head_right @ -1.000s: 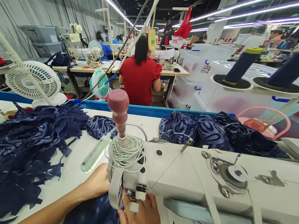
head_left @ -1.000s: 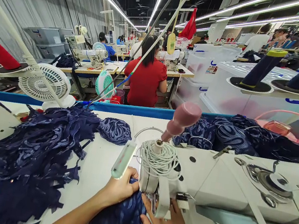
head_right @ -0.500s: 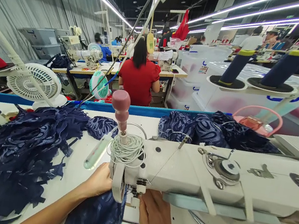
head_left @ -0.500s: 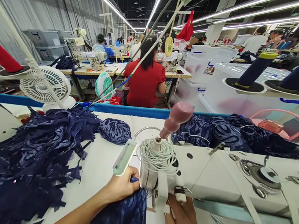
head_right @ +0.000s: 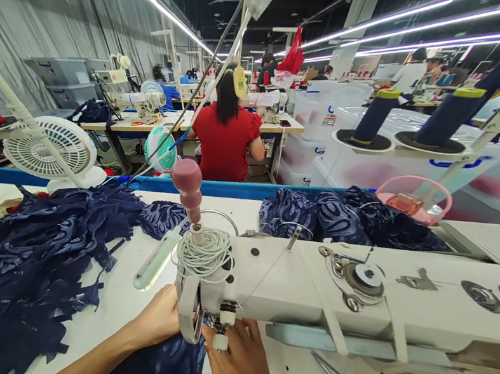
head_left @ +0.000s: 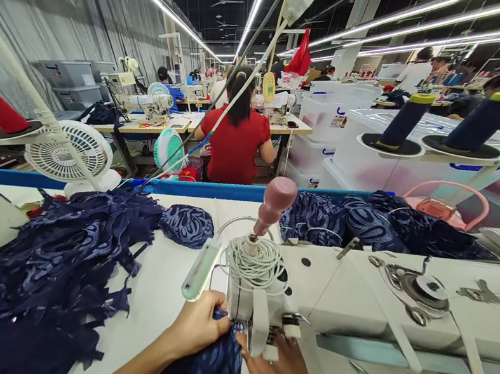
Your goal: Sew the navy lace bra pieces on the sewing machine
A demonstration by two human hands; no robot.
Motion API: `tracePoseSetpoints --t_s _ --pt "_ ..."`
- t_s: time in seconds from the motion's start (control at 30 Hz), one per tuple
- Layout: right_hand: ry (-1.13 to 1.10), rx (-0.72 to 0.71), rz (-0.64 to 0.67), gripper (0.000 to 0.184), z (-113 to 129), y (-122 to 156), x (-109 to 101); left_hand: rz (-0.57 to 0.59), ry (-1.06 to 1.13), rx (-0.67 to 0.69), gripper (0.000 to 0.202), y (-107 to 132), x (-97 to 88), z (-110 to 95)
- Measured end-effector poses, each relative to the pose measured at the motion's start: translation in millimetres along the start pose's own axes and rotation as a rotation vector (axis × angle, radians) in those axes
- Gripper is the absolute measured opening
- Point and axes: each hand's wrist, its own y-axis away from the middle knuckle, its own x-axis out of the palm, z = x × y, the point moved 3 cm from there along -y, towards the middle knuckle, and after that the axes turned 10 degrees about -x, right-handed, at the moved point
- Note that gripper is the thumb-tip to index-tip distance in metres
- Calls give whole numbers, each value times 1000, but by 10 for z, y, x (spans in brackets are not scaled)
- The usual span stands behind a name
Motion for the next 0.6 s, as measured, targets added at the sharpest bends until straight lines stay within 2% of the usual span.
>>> tracePoseSetpoints --t_s 0.1,0.3,0.47,0.6 --pt "50 -16 -2 40 13 63 62 -12 -9 28 5 10 -8 -24" --pt "68 -29 5 30 -5 83 84 -47 -15 47 13 20 -8 -31" --pt "78 4 -24 33 0 88 93 -74 -25 50 10 16 -3 -29" --pt "58 16 5 34 0 75 77 -82 -29 38 7 26 1 -36"
